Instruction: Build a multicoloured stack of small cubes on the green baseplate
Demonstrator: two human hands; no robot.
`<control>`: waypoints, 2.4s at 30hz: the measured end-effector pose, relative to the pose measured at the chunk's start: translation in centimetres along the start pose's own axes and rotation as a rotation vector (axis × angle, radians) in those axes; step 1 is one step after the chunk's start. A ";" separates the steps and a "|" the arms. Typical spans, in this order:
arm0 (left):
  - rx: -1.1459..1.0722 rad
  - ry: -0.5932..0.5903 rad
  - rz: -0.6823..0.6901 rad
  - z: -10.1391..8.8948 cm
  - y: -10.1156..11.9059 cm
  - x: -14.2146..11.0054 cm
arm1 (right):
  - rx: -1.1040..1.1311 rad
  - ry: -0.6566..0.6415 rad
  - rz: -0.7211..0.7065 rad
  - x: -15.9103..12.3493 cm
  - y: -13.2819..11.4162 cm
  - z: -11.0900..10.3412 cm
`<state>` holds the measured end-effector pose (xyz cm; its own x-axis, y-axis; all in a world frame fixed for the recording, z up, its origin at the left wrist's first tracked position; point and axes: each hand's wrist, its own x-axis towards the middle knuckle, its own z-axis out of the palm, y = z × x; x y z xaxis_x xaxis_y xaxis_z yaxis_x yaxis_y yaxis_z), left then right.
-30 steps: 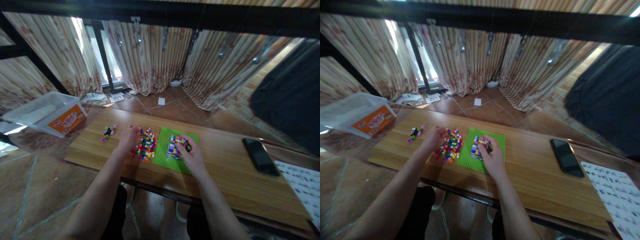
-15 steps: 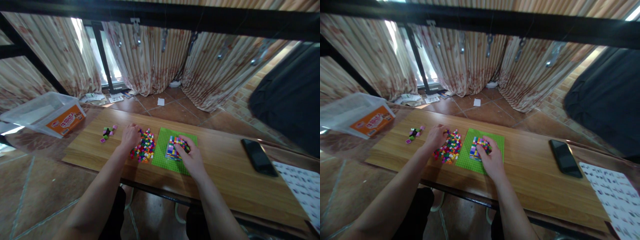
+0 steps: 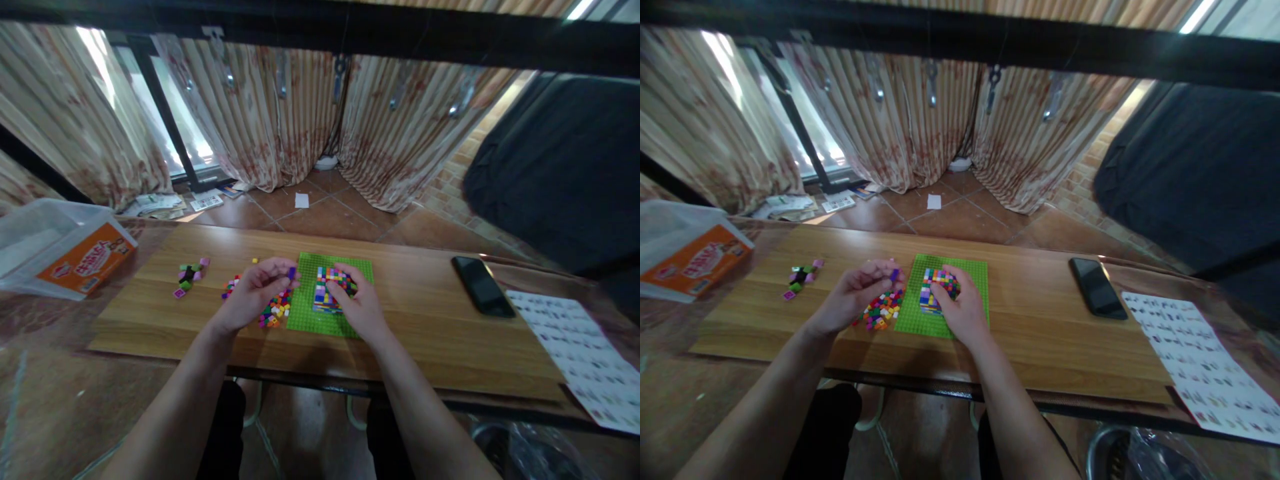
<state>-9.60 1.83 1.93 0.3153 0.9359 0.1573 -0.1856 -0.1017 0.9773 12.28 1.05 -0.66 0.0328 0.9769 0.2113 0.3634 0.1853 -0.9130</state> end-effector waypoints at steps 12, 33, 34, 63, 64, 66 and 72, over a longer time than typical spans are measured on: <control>-0.044 -0.066 -0.053 2.4 -0.7 0.0 | -0.010 -0.003 -0.013 0.0 -0.3 -0.1; 0.390 0.011 0.067 2.9 -1.0 -0.3 | -0.012 -0.001 -0.033 0.1 -0.1 -0.1; 0.415 0.011 0.087 2.9 -0.9 -0.3 | -0.014 -0.003 -0.034 0.1 -0.1 -0.1; 0.534 -0.025 0.125 3.3 -0.6 -0.4 | -0.039 -0.002 -0.053 0.1 -0.3 -0.1; 0.536 -0.022 0.127 3.2 -0.6 -0.4 | -0.041 -0.003 -0.058 0.1 -0.3 -0.1; 0.527 -0.017 0.119 3.2 -0.6 -0.4 | -0.053 0.011 -0.073 0.0 -0.4 -0.1; 0.311 0.068 0.078 3.0 -0.7 -0.4 | -0.143 0.214 -0.271 -0.9 -2.1 -0.7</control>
<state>-6.83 0.51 1.58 0.2464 0.9406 0.2335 0.0900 -0.2621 0.9608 12.08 -0.33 1.33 0.1055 0.8472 0.5206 0.5115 0.4027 -0.7591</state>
